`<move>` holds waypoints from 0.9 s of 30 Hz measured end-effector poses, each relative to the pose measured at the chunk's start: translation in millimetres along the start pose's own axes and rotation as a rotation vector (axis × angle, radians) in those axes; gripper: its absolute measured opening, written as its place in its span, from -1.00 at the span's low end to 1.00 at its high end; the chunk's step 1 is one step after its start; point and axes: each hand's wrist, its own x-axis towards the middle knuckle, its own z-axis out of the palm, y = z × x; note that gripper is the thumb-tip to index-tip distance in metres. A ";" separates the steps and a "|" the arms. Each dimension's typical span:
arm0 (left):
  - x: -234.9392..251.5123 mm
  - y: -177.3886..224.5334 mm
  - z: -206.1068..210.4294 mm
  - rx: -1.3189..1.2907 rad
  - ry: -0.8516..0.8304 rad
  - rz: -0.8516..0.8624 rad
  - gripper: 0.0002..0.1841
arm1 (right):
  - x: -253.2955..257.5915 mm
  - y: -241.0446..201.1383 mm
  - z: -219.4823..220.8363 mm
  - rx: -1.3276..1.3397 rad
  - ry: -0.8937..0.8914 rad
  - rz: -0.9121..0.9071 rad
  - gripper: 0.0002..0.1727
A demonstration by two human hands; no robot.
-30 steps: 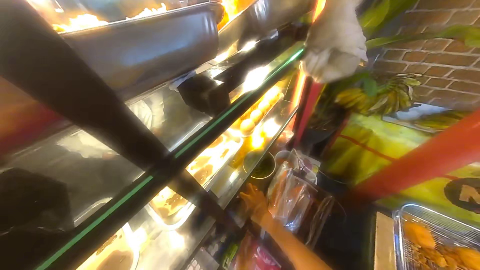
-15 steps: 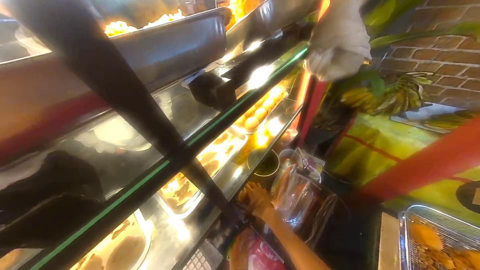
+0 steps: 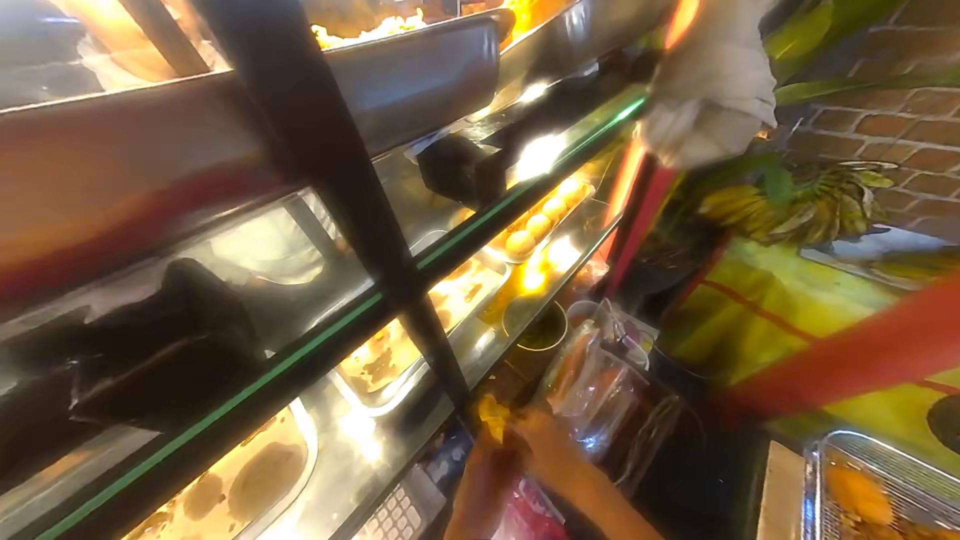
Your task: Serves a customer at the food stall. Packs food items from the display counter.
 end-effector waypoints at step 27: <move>-45.8 -43.8 -63.2 0.147 0.232 0.049 -0.70 | 100.9 25.5 5.0 -0.218 0.119 0.266 -0.64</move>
